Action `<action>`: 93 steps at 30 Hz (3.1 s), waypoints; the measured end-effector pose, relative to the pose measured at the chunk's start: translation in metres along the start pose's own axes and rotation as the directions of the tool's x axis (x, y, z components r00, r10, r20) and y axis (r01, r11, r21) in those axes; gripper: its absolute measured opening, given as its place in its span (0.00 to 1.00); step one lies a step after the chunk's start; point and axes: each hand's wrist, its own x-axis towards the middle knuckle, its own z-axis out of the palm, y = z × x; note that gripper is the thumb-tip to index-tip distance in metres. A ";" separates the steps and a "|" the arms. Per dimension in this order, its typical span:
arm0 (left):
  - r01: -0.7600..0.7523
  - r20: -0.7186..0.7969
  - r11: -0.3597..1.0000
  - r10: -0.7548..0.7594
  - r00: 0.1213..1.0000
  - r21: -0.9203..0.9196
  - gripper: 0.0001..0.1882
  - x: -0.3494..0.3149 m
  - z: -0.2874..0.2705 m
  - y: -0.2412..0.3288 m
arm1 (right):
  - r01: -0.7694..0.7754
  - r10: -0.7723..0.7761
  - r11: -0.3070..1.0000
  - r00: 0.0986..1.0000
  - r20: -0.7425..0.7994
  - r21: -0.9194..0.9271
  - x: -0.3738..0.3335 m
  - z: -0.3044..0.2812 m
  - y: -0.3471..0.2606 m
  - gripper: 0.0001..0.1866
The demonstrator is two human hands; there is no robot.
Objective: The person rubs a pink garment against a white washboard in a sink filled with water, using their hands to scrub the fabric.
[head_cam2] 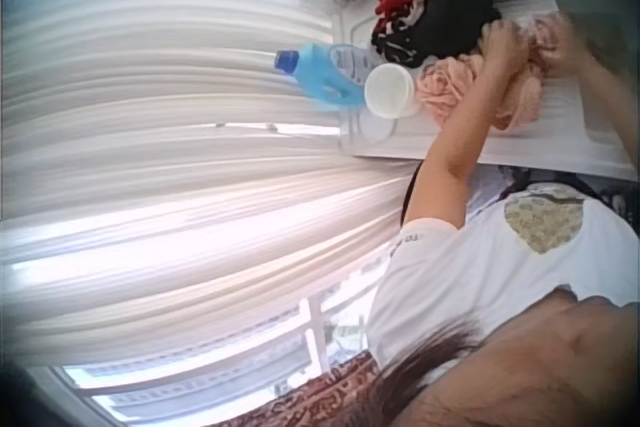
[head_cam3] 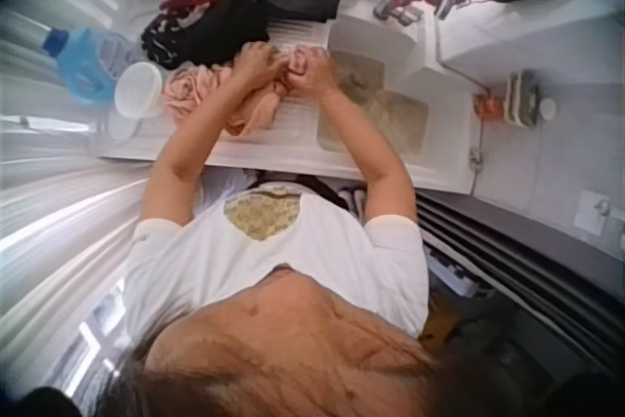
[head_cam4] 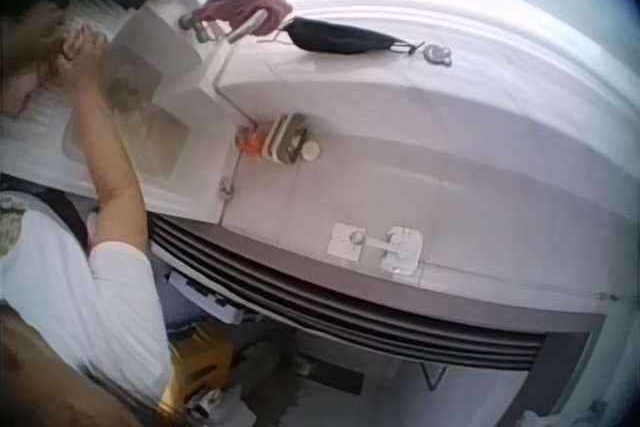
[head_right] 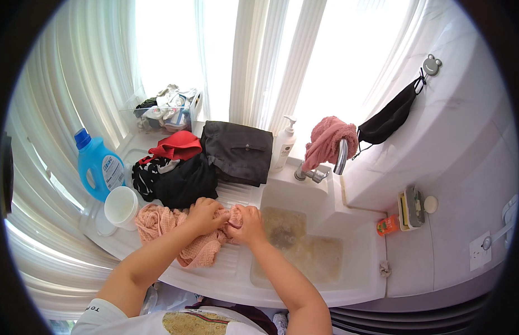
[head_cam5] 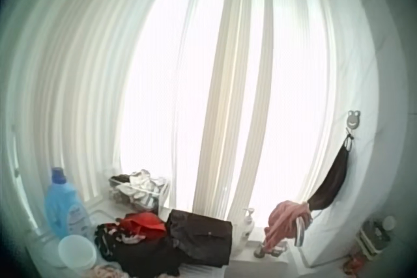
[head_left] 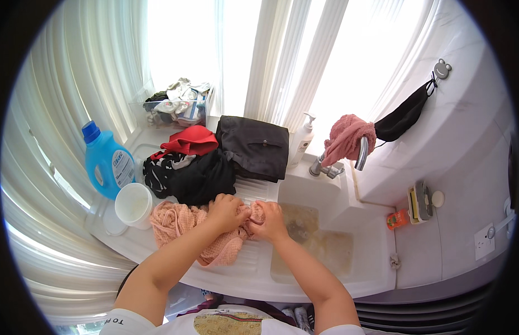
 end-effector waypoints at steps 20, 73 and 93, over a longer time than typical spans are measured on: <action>-0.418 -0.016 0.885 0.424 0.906 -0.205 0.09 -0.044 -0.040 0.017 | 0.294 -0.297 0.954 0.951 0.082 0.050 -0.069 -0.017 -0.023 0.29; -0.224 0.121 0.967 0.238 0.964 -0.119 0.13 -0.021 -0.018 0.031 | 0.222 -0.218 0.975 0.969 -0.119 0.024 -0.034 0.012 -0.007 0.37; -0.074 0.043 0.997 0.075 0.996 -0.008 0.18 0.017 0.018 0.015 | 0.206 -0.198 0.978 0.969 -0.148 0.038 -0.009 0.018 0.009 0.15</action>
